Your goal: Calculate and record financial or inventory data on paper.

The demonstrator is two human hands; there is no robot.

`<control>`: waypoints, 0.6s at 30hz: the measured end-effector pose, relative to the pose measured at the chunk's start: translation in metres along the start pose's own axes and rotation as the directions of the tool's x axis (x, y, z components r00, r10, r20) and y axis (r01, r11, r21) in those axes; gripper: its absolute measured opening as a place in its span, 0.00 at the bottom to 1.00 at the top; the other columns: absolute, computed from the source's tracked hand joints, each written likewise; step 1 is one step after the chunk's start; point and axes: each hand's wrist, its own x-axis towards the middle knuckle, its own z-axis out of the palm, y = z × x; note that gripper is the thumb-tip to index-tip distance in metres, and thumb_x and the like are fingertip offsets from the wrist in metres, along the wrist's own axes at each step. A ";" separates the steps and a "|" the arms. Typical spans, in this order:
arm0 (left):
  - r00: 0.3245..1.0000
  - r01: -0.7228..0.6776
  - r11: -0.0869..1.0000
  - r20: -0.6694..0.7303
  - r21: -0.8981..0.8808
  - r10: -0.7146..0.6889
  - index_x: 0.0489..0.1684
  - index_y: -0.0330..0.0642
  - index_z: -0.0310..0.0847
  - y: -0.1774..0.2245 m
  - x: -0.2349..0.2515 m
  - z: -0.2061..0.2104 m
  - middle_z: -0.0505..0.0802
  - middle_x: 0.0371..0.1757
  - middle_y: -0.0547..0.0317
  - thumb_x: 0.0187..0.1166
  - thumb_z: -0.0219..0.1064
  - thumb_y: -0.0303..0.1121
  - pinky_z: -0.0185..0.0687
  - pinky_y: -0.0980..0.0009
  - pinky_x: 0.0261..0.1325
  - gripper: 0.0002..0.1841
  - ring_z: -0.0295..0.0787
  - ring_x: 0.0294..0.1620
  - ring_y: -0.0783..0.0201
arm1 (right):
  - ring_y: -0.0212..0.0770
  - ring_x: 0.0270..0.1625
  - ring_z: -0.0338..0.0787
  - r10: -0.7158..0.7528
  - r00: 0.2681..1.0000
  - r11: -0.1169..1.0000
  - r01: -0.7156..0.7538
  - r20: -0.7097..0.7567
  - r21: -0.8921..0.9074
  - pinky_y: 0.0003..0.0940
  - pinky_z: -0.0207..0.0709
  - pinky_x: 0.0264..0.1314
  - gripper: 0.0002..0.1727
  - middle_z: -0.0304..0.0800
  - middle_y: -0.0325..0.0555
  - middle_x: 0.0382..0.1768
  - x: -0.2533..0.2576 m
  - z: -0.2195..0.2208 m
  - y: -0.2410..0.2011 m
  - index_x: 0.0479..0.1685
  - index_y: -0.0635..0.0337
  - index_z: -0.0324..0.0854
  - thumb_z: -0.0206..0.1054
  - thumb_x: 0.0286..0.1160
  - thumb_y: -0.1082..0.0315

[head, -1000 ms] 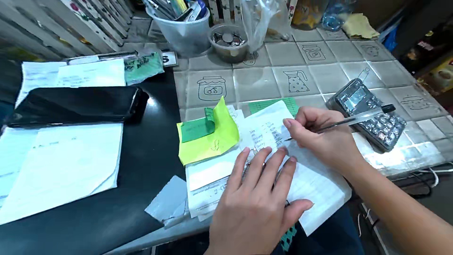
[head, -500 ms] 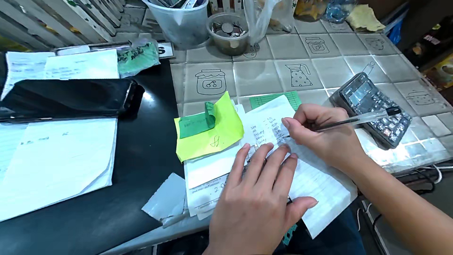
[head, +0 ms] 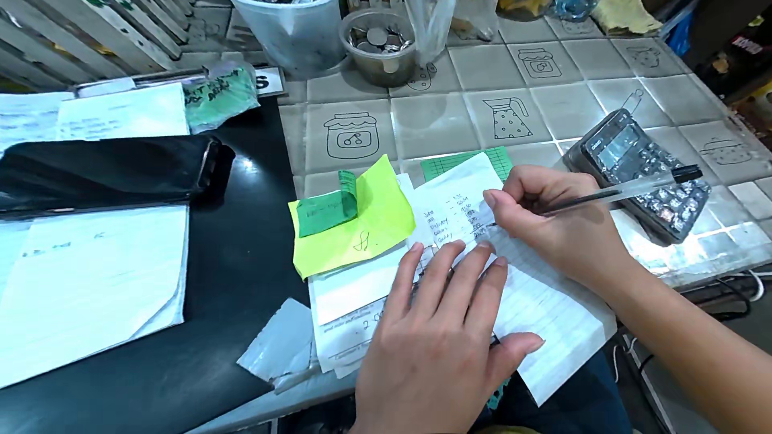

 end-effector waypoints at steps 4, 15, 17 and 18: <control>1.000 -0.007 1.000 -0.013 -0.004 0.007 0.67 0.53 0.88 0.000 -0.001 0.000 0.90 0.70 0.60 0.85 0.46 0.67 0.60 0.45 0.86 0.34 0.80 0.78 0.55 | 0.20 0.18 0.76 0.033 0.999 0.999 -0.034 0.012 0.016 0.14 0.65 0.18 0.15 0.76 0.29 0.16 0.000 -0.001 -0.002 0.20 0.52 0.77 0.66 0.79 0.69; 0.997 -0.001 0.998 -0.082 -0.058 -0.003 0.59 0.52 0.92 -0.001 -0.004 0.000 0.94 0.64 0.64 0.87 0.52 0.61 0.61 0.47 0.87 0.28 0.83 0.75 0.59 | 0.20 0.18 0.78 0.062 0.997 0.994 -0.065 0.049 0.083 0.14 0.69 0.18 0.14 0.80 0.29 0.16 0.001 -0.004 -0.010 0.21 0.52 0.78 0.67 0.79 0.69; 0.996 0.000 0.998 -0.085 -0.058 -0.005 0.59 0.52 0.92 -0.001 -0.005 0.000 0.94 0.64 0.65 0.87 0.52 0.60 0.60 0.47 0.87 0.28 0.82 0.76 0.59 | 0.21 0.19 0.78 0.034 0.998 0.995 -0.040 0.059 0.096 0.15 0.69 0.18 0.14 0.80 0.30 0.17 -0.004 0.001 -0.008 0.21 0.53 0.79 0.67 0.79 0.69; 0.996 0.002 0.998 -0.087 -0.059 -0.007 0.59 0.52 0.92 0.000 -0.004 0.000 0.94 0.64 0.65 0.87 0.53 0.60 0.60 0.47 0.87 0.27 0.82 0.76 0.59 | 0.20 0.20 0.79 0.028 0.998 0.995 -0.033 0.054 0.092 0.15 0.69 0.19 0.14 0.80 0.30 0.18 -0.005 0.002 -0.007 0.22 0.54 0.79 0.67 0.79 0.69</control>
